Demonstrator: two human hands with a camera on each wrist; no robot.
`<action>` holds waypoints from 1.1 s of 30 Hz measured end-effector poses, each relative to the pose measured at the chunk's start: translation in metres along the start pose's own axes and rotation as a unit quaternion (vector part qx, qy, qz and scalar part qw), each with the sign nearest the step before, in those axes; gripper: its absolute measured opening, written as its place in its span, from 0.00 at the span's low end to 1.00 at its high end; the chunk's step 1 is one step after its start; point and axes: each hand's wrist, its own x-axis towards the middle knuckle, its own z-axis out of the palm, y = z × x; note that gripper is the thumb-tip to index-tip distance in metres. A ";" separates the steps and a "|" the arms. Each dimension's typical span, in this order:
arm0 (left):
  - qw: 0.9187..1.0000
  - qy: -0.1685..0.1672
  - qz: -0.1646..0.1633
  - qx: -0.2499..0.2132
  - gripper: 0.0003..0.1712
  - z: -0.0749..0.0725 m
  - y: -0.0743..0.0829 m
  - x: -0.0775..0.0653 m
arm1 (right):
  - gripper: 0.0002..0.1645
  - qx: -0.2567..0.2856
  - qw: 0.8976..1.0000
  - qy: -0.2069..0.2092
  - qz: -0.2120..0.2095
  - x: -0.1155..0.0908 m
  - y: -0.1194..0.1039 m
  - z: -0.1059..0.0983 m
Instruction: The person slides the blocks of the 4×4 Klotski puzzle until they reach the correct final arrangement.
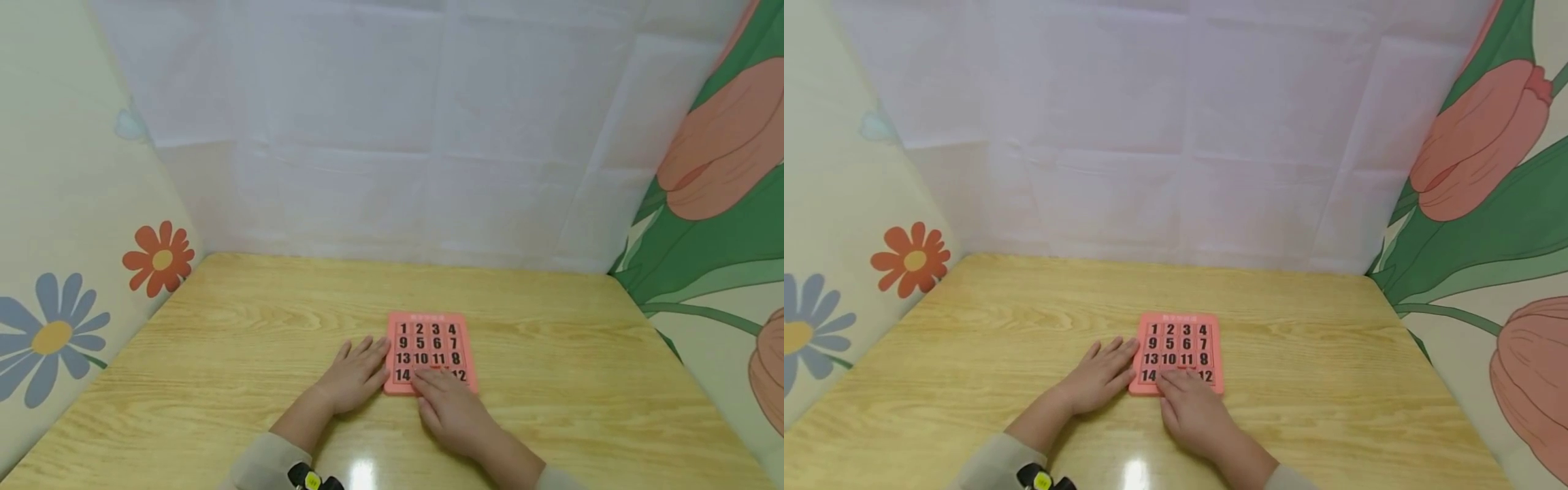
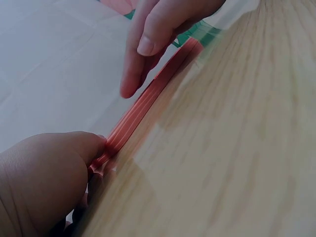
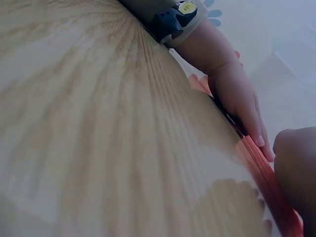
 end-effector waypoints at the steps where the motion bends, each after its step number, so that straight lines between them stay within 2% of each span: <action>1: 1.000 0.001 0.001 0.001 0.33 0.001 -0.001 0.000 | 0.25 -0.002 1.000 -0.003 -0.004 0.002 -0.002 0.001; 8: 1.000 -0.004 0.000 0.005 0.33 0.001 -0.002 0.001 | 0.26 -0.005 1.000 -0.020 -0.004 0.006 -0.005 0.002; 17: 1.000 -0.008 -0.010 0.006 0.33 -0.001 0.002 -0.001 | 0.26 0.000 1.000 -0.026 0.014 0.001 0.000 0.000; 22: 1.000 -0.009 -0.009 0.006 0.33 -0.002 0.003 -0.001 | 0.26 0.007 0.999 -0.025 0.025 -0.004 0.005 -0.003; 33: 1.000 -0.015 -0.008 0.009 0.33 -0.002 0.001 0.000 | 0.25 0.018 1.000 -0.013 0.023 -0.012 0.016 -0.007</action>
